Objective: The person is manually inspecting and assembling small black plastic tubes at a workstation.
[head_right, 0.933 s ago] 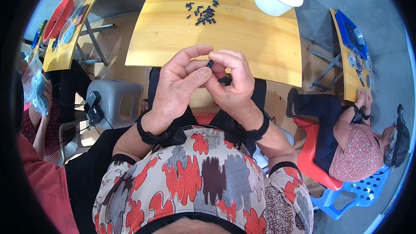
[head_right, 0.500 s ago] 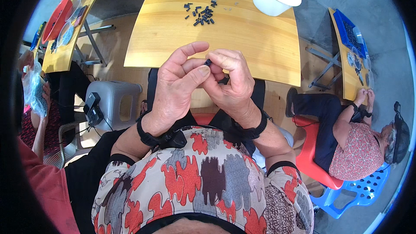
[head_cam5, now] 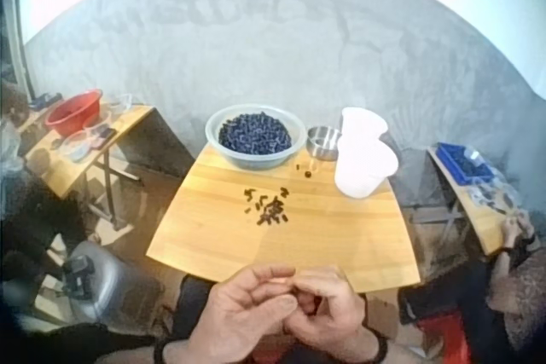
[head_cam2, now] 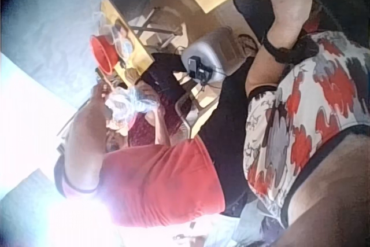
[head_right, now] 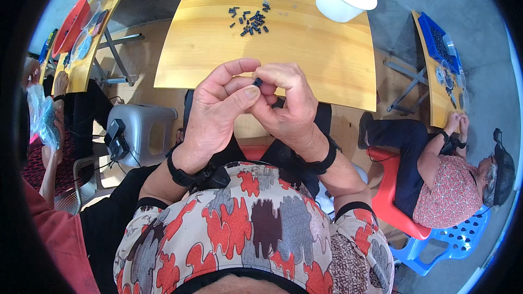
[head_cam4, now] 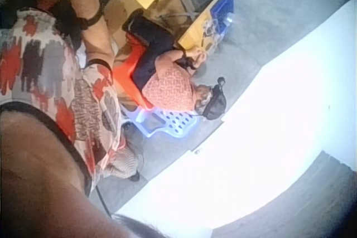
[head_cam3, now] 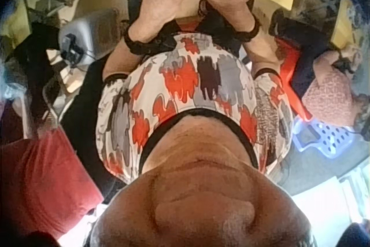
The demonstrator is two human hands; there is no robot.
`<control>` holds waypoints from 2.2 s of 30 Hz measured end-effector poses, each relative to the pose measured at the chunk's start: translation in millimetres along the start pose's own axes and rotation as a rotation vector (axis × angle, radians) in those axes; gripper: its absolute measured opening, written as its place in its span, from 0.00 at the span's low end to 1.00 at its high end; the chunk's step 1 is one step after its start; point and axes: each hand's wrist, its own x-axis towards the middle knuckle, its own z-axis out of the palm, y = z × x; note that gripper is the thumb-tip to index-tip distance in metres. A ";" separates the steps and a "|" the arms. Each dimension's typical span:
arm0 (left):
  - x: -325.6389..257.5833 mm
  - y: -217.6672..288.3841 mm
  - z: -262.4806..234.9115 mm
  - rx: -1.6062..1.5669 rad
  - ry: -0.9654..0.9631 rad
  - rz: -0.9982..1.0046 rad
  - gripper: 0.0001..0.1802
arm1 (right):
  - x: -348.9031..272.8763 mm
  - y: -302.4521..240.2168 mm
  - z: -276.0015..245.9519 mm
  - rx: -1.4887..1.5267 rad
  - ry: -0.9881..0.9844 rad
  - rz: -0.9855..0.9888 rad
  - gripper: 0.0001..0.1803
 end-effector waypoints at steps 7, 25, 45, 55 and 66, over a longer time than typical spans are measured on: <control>1.5 -1.7 -2.8 -0.087 0.023 -0.041 0.15 | 3.5 2.5 -1.5 0.066 0.012 0.128 0.20; -2.3 9.8 -7.2 0.322 -0.087 -0.023 0.10 | 7.1 -8.8 -7.4 -0.022 -0.062 0.014 0.20; -6.9 4.1 -5.7 0.028 -0.058 -0.033 0.14 | 4.9 -12.1 0.3 0.055 0.014 0.163 0.20; -14.2 12.1 -4.5 0.082 -0.048 0.046 0.13 | 11.8 -20.2 5.2 0.134 0.029 0.092 0.19; -16.8 9.9 9.6 0.244 -0.013 0.128 0.11 | 14.9 -16.7 -0.7 0.058 0.026 -0.089 0.20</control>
